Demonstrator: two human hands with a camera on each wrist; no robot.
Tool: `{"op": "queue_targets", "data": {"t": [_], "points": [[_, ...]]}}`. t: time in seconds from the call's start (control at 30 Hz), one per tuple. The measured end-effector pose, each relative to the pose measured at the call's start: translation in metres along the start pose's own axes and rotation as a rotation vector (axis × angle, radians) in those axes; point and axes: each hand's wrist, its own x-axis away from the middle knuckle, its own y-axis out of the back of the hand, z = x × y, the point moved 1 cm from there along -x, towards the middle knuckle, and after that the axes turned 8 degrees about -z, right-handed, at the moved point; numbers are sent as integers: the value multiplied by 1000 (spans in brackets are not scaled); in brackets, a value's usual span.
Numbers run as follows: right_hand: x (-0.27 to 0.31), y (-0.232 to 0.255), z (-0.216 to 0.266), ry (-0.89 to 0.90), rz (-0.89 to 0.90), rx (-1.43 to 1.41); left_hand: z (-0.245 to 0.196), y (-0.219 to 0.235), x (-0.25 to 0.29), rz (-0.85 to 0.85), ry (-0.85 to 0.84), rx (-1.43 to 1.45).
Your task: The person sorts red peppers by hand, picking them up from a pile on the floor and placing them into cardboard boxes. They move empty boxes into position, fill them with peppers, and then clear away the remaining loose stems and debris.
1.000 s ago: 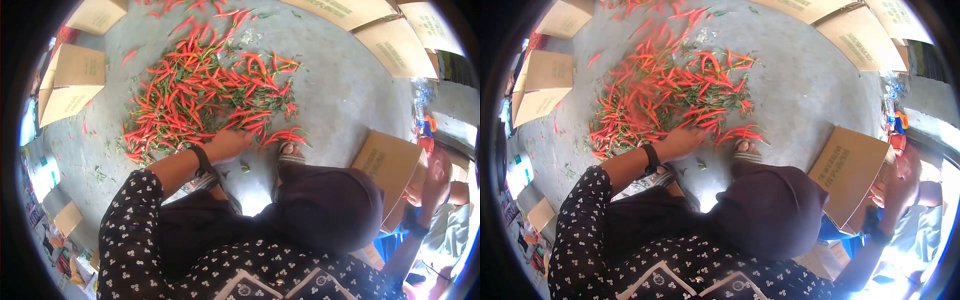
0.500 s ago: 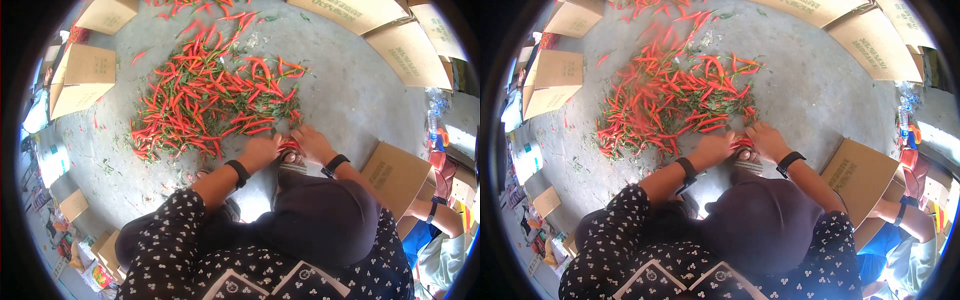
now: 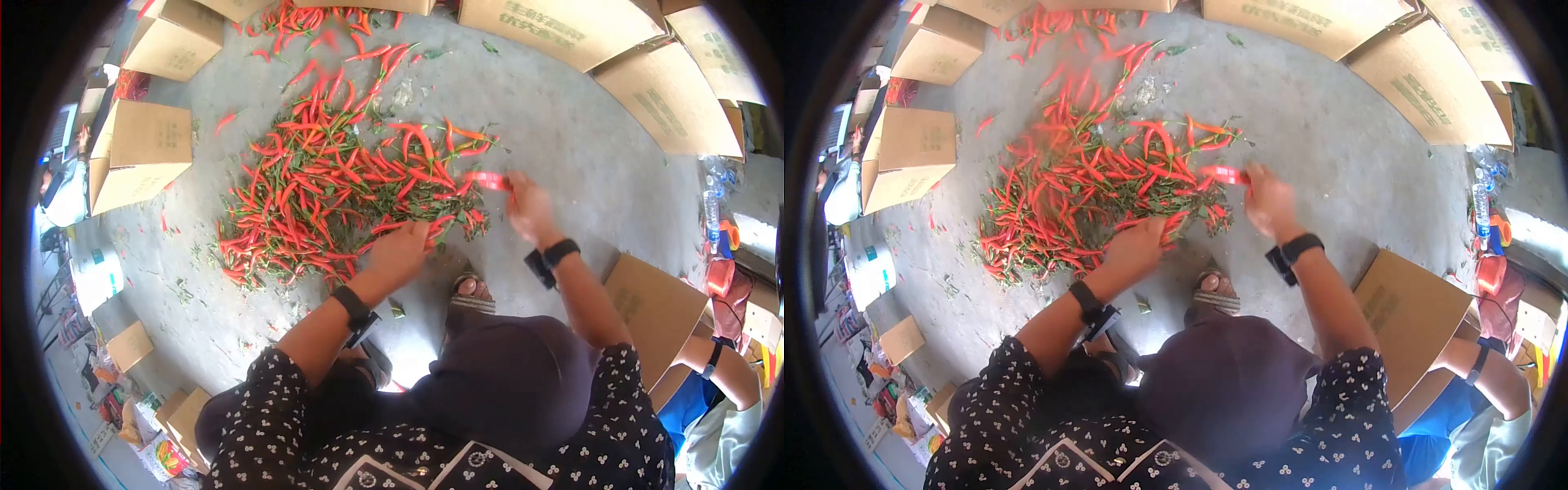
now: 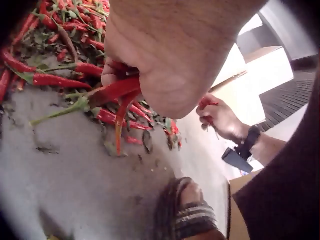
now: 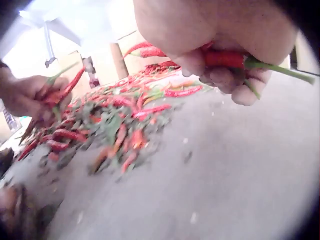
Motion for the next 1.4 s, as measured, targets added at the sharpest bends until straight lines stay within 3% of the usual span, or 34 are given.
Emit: {"op": "queue_targets", "data": {"t": [0.17, 0.3, 0.37, 0.5, 0.63, 0.7, 0.83, 0.97, 1.03, 1.13, 1.23, 1.37, 1.4], "points": [[-81, -7, 13, 160, -6, 63, 19, -8, 13, 26, 91, -185], [-100, -16, 32, 221, 179, 259, 18, -8, 18, 165, 119, -207], [-101, -20, 38, 226, 232, 304, 18, -10, 16, 31, 36, -189], [-96, -31, 36, 273, 254, 346, 7, 10, 4, 8, 37, -144], [-81, -17, 19, 304, 168, 250, 17, 60, -36, -289, 335, 115], [-74, -11, 11, 303, 199, 323, 38, 78, -75, -245, 544, 78], [-69, -6, 12, 332, 237, 377, 46, 75, -141, -192, 542, 86], [-70, 6, 16, 229, 209, 346, 38, 55, -168, -96, 580, -66], [-71, 16, 6, 129, 39, 208, 35, 53, -172, -29, 618, -129], [-84, 11, -6, 39, -33, 102, 41, 46, -169, -64, 627, -55], [-110, -10, 2, -86, 59, 31, 38, 48, -171, 44, 579, -102], [-142, -31, 44, -135, 113, 136, 50, 52, -169, -6, 573, -47], [-147, -40, 48, -87, 134, 154, 61, 54, -167, -155, 546, 125]]}}
